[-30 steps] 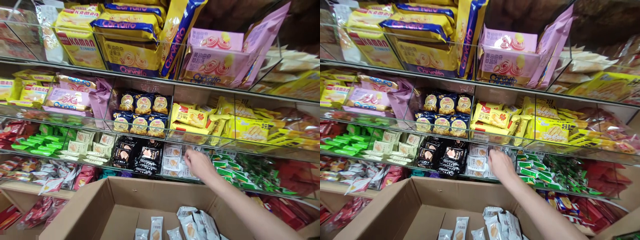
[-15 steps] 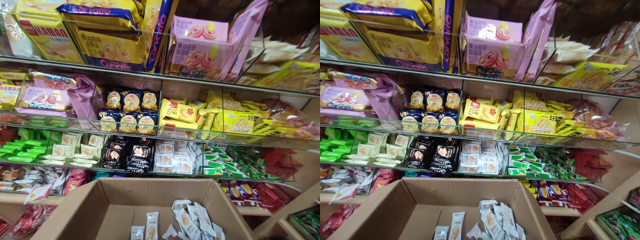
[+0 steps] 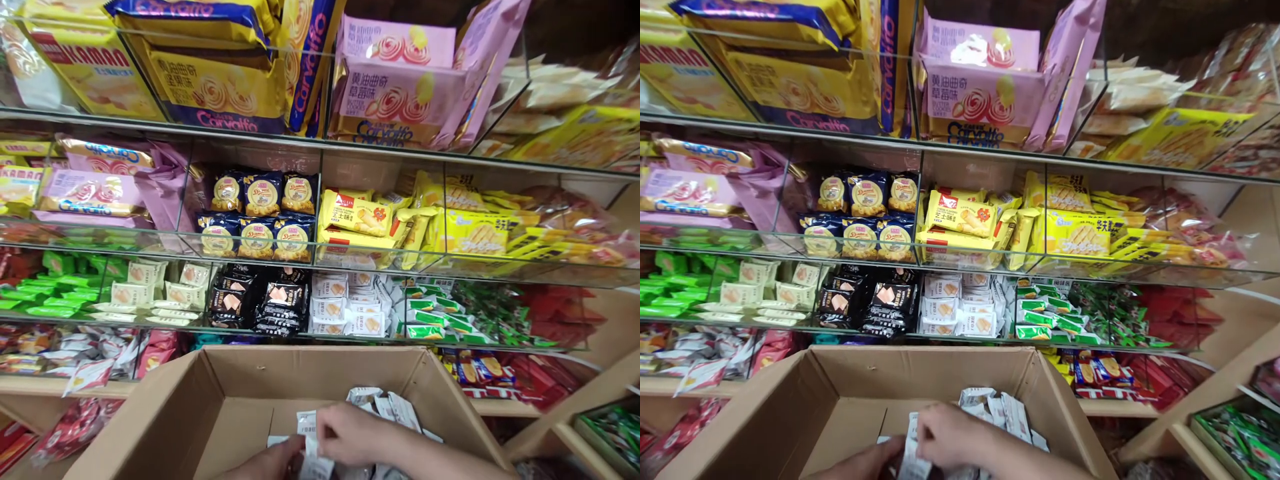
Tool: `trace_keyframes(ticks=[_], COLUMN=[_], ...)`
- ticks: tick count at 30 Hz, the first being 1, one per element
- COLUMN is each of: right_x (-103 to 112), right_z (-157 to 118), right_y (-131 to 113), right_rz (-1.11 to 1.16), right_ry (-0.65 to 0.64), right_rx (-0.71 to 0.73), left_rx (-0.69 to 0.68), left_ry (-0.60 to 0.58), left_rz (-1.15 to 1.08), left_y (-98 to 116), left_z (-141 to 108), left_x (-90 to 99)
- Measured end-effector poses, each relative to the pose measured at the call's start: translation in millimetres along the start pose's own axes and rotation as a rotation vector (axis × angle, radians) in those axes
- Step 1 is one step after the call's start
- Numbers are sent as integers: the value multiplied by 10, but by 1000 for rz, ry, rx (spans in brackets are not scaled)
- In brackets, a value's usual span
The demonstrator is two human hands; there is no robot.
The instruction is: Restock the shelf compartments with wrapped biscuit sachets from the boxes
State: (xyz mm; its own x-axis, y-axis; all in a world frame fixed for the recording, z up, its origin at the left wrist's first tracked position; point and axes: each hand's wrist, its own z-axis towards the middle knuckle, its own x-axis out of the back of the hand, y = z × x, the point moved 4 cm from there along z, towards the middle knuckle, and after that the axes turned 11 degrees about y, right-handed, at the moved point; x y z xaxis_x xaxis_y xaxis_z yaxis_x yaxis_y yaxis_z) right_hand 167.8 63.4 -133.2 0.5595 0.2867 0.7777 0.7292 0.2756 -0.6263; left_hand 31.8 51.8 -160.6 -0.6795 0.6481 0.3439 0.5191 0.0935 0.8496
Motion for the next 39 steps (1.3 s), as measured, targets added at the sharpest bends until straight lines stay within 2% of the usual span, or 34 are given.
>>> trace_keyframes(ticks=[1, 5, 7, 10, 12, 16, 19, 22, 24, 26, 28, 31, 33, 36, 39], right_x=[99, 367, 453, 494, 487, 425, 285, 197, 282, 499, 818, 1354, 1624, 1806, 1873], right_z=[5, 19, 13, 0, -6, -18, -41, -58, -54, -51, -59, -85, -53, 152, 435], right_y=[-33, -71, -85, -157, -204, -223, -274, -335, -325, -274, -184, 2, 99, 211, 290], right_rz=[102, 443, 634, 875, 933, 986, 1027, 1001, 968, 891, 721, 170, -265, -664, -802], right_ry=[66, 218, 280, 248, 219, 287, 207, 130, 206, 329, 474, 752, 872, 825, 721], right_rx=[-22, -124, -153, -145, -132, -171, -165, -149, -161, -158, -137, -174, -222, -267, -257], left_rx=[-31, -14, -39, -122, -164, -163, -202, -195, -173, -180, -199, -181, -161, -150, -126], left_ry=[34, -7, 55, 159, 169, 166, 200, 159, 119, 98, 87, 63, 52, 36, 10], left_rz=[-92, -397, -491, -532, -543, -603, -693, -693, -621, -562, -543, -531, -521, -487, -419], left_y=[78, 337, 441, 547, 583, 599, 624, 628, 605, 576, 549, 501, 466, 396, 316], left_z=[-13, -73, -86, -108, -127, -163, -189, -207, -214, -220, -219, -201, -183, -161, -153], left_x=[11, 70, 159, 276, 301, 268, 236, 180, 140, 112, 93, 66, 53, 25, -16])
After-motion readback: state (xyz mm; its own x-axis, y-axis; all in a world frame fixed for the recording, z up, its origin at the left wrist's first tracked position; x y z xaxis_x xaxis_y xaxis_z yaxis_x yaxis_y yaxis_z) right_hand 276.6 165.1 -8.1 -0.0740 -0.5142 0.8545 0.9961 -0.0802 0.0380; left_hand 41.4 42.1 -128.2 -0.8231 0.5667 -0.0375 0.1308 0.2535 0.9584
